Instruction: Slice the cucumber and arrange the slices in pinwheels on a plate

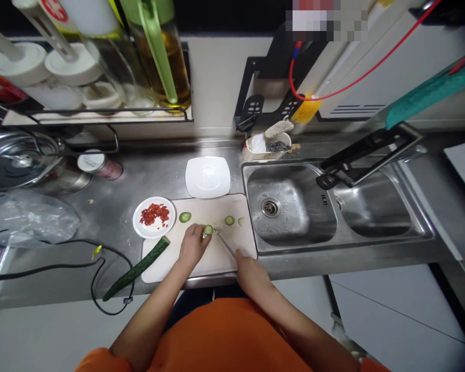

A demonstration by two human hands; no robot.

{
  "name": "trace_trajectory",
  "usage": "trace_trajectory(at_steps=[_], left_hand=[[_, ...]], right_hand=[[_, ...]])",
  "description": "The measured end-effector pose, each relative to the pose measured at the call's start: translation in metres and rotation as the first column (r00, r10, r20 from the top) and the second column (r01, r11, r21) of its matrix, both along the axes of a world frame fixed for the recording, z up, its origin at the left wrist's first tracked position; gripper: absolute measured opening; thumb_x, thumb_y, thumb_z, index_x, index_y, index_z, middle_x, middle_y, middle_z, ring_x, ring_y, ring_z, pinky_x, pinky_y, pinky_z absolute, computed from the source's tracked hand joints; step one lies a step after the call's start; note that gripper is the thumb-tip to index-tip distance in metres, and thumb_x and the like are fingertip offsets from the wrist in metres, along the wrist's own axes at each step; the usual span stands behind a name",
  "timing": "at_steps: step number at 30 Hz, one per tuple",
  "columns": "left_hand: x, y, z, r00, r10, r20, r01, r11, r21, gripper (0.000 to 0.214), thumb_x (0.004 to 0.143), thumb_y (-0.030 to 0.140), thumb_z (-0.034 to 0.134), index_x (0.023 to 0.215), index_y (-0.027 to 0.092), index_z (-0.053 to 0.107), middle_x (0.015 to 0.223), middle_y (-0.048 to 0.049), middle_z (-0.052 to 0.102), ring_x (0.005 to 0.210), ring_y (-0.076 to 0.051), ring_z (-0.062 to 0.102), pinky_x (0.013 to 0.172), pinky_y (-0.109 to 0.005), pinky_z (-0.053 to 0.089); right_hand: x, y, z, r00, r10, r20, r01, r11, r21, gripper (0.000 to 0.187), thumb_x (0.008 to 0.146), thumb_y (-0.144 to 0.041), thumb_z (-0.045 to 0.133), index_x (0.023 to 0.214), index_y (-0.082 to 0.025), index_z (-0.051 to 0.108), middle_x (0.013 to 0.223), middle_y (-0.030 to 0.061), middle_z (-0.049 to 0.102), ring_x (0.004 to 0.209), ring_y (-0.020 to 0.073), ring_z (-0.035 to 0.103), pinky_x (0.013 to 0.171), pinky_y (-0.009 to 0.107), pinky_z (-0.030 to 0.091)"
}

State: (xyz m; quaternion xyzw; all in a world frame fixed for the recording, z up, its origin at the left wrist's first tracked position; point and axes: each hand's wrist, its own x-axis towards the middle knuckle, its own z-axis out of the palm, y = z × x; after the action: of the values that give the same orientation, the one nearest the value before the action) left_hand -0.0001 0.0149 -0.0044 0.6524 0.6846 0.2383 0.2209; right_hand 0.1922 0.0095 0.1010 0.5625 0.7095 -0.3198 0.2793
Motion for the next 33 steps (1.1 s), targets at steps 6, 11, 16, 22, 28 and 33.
trace_trajectory(at_steps=[6,11,16,22,28,33], left_hand=[[0.006,0.000,-0.001,0.996,0.028,0.087,-0.029,1.000,0.011,0.026,0.078,0.018,0.059,0.104,0.018,0.060,0.090,-0.0059,0.059,0.084,-0.018,0.056,0.082,-0.032,0.048],[0.005,0.000,-0.002,0.994,0.044,0.101,-0.046,0.999,0.013,0.027,0.077,0.017,0.060,0.104,0.019,0.061,0.088,-0.0054,0.059,0.084,-0.018,0.056,0.081,-0.032,0.049],[0.005,0.000,-0.002,0.993,0.052,0.104,-0.054,0.998,0.017,0.026,0.077,0.018,0.060,0.103,0.019,0.061,0.088,-0.0052,0.060,0.085,-0.018,0.057,0.081,-0.032,0.049],[0.005,0.000,-0.003,0.993,0.056,0.104,-0.056,0.998,0.002,0.026,0.078,0.019,0.060,0.103,0.020,0.061,0.089,-0.0056,0.060,0.088,-0.019,0.057,0.082,-0.034,0.049],[0.005,-0.001,-0.006,0.993,0.061,0.102,-0.061,0.998,0.003,0.025,0.078,0.020,0.059,0.103,0.021,0.061,0.090,-0.0052,0.061,0.088,-0.019,0.058,0.083,-0.034,0.049],[0.004,-0.001,-0.006,0.993,0.058,0.103,-0.059,0.998,0.006,0.026,0.078,0.020,0.059,0.104,0.020,0.061,0.092,-0.0062,0.061,0.089,-0.019,0.058,0.083,-0.034,0.049]], right_hand=[[-0.011,0.001,-0.003,0.999,0.019,-0.030,-0.019,1.000,0.002,0.039,0.083,-0.001,0.031,0.117,-0.014,0.046,0.092,0.0139,0.067,0.095,0.0242,0.064,0.072,0.030,0.048],[-0.015,0.004,-0.005,0.999,0.032,-0.030,-0.032,0.999,0.009,0.038,0.084,-0.001,0.030,0.116,-0.014,0.046,0.093,0.0145,0.067,0.094,0.0245,0.065,0.072,0.030,0.049],[-0.017,0.006,-0.002,0.999,0.042,-0.011,-0.042,0.999,0.005,0.034,0.087,-0.003,0.030,0.115,-0.014,0.046,0.093,0.0153,0.066,0.094,0.0233,0.064,0.072,0.029,0.048],[-0.017,0.004,-0.003,0.998,0.043,-0.038,-0.043,0.999,0.018,0.037,0.086,-0.002,0.029,0.117,-0.013,0.046,0.093,0.0156,0.067,0.095,0.0246,0.064,0.072,0.030,0.049],[-0.019,0.005,-0.003,0.999,0.026,-0.029,-0.027,1.000,-0.007,0.040,0.086,-0.002,0.029,0.121,-0.013,0.044,0.095,0.0162,0.066,0.096,0.0227,0.064,0.073,0.029,0.048],[-0.020,0.006,-0.006,0.998,0.017,-0.057,-0.018,1.000,-0.022,0.043,0.084,0.000,0.028,0.123,-0.010,0.044,0.095,0.0162,0.067,0.096,0.0244,0.064,0.074,0.031,0.048]])
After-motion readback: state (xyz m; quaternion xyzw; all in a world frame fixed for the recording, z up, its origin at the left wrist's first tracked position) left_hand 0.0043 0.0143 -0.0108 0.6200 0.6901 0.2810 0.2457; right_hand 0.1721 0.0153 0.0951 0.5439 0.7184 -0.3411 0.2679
